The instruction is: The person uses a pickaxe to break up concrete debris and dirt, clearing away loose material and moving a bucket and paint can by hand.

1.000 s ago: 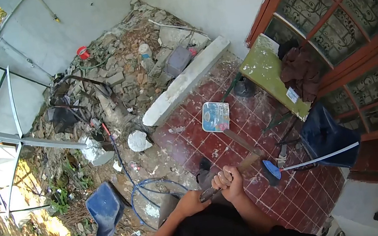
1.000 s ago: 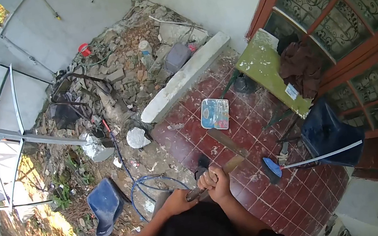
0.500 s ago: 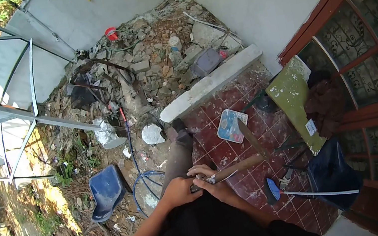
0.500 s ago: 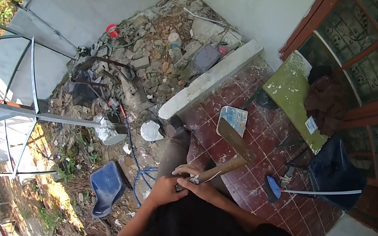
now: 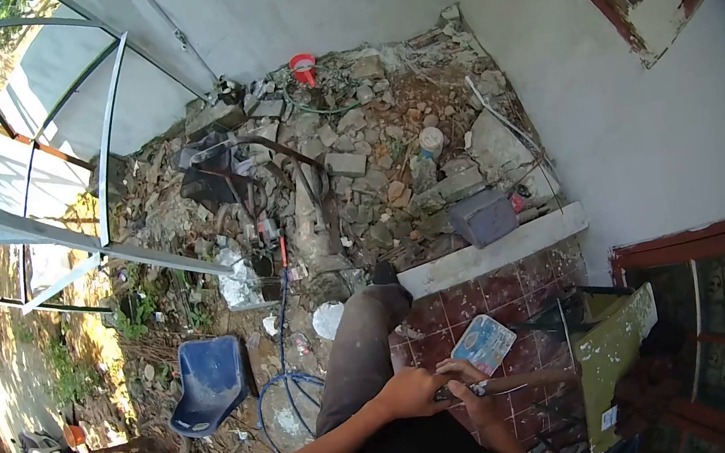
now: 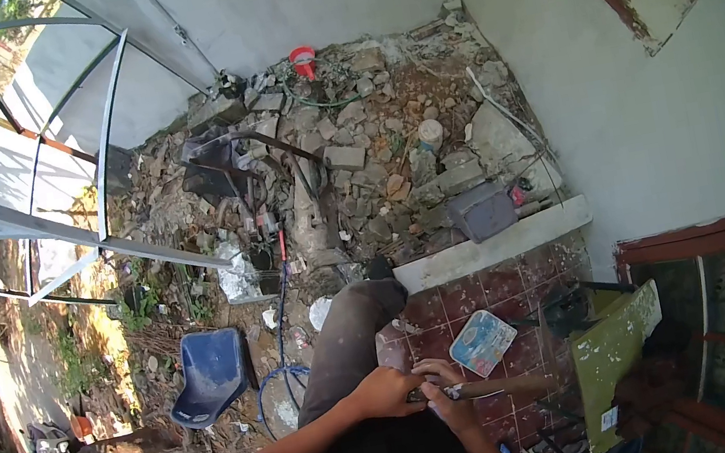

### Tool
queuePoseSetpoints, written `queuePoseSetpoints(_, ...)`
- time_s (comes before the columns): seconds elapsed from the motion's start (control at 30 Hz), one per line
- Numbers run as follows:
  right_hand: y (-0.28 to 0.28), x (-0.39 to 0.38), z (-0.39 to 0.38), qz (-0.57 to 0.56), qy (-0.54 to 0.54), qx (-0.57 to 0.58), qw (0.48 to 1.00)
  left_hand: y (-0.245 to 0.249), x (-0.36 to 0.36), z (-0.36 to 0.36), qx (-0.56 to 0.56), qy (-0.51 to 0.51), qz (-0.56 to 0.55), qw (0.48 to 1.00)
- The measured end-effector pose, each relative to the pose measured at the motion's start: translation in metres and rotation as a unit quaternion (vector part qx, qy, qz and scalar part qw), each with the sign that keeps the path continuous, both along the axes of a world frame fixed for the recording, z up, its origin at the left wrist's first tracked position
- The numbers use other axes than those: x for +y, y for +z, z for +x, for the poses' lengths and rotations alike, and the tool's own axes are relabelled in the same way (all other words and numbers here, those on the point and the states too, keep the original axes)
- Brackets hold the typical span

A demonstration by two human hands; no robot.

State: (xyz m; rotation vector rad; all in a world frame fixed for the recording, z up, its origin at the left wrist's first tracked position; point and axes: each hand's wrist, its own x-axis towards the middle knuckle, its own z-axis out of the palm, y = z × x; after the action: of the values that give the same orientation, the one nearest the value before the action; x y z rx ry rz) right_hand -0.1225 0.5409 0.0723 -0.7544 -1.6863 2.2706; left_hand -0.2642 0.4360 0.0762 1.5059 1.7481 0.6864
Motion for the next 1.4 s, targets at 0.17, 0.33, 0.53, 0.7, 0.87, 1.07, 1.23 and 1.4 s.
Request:
queuePoseSetpoints(0.17, 0.028, 0.066, -0.120, -0.034, -0.011, -0.024, 0.999, 0.008, 0.062, -0.106, -0.096, 0.020, -0.038, 0.994)
queuePoseSetpoints(0.33, 0.031, 0.124, -0.194, -0.126, -0.094, 0.013, 0.988, 0.017, 0.115, -0.166, -0.244, 0.070, -0.053, 0.966)
queuePoseSetpoints(0.53, 0.044, 0.208, -0.216, -0.104, -0.171, -0.241, 0.950, -0.033, 0.104, -0.158, -0.355, 0.015, -0.213, 0.910)
queuePoseSetpoints(0.7, 0.038, 0.251, -0.219, -0.098, -0.108, -0.297, 0.944, -0.026, 0.107, -0.112, -0.227, -0.038, -0.411, 0.882)
queuePoseSetpoints(0.87, 0.013, 0.282, -0.227, -0.063, -0.034, -0.306, 0.949, 0.005, 0.120, -0.122, -0.246, -0.084, -0.365, 0.894)
queuePoseSetpoints(1.07, 0.002, 0.284, -0.237, -0.003, -0.004, -0.381, 0.925, 0.002, 0.098, -0.108, -0.264, -0.038, -0.338, 0.903)
queuePoseSetpoints(1.23, -0.045, 0.274, -0.251, -0.056, 0.057, -0.394, 0.916, -0.083, 0.113, -0.148, -0.357, -0.166, -0.258, 0.882)
queuePoseSetpoints(1.4, -0.177, 0.272, -0.301, -0.170, 0.062, -0.352, 0.919, -0.173, 0.166, -0.270, -0.250, -0.004, -0.254, 0.934)
